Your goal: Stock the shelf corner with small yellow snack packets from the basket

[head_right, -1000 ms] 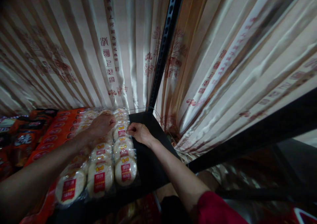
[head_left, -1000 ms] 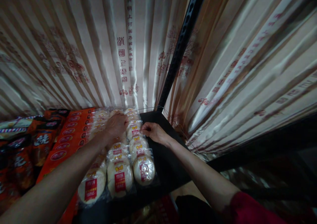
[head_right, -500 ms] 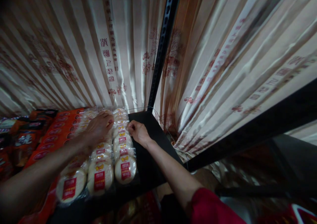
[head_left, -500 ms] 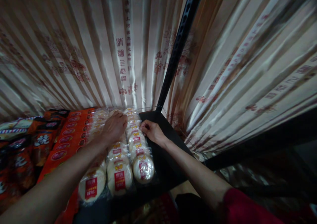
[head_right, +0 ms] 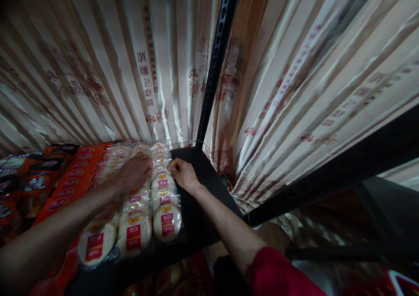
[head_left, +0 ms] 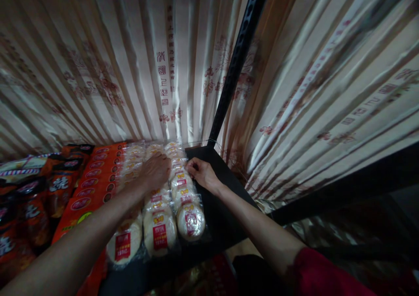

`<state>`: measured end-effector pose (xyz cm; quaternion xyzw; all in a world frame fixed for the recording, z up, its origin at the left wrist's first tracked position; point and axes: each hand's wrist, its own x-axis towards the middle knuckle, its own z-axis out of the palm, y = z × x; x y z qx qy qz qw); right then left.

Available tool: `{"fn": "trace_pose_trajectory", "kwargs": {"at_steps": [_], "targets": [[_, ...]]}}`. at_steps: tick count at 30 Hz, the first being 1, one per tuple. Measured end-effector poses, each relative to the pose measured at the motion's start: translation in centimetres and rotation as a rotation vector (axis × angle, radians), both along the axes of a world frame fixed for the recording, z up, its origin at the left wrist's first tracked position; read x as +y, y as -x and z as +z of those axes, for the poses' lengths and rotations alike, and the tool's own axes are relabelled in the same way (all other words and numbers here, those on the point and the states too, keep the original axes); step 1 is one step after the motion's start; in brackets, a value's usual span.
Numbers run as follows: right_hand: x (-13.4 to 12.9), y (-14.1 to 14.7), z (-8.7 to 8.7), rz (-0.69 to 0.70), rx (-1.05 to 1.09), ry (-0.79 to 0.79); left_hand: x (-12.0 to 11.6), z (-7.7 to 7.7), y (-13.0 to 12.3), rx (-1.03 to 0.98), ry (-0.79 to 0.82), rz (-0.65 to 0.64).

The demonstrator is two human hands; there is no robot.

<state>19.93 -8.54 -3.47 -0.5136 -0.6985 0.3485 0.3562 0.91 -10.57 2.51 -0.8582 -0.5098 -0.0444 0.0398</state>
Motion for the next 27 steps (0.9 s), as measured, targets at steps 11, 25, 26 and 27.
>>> {"fn": "trace_pose_trajectory", "kwargs": {"at_steps": [11,25,26,27], "targets": [[-1.8,-1.1,2.1,-0.101,-0.236,-0.054,0.2,-0.7,0.0,-0.054,-0.052,-0.013],[-2.7,-1.5,2.2,0.179,-0.201,0.130,-0.2,-0.6,-0.1,-0.062,-0.044,0.016],[-2.7,-1.4,2.1,0.174,-0.196,0.136,-0.2,-0.7,-0.1,-0.062,-0.043,0.017],[-2.7,-1.4,2.0,0.168,-0.191,0.140,-0.2,-0.7,-0.1,-0.062,-0.042,0.019]]}}
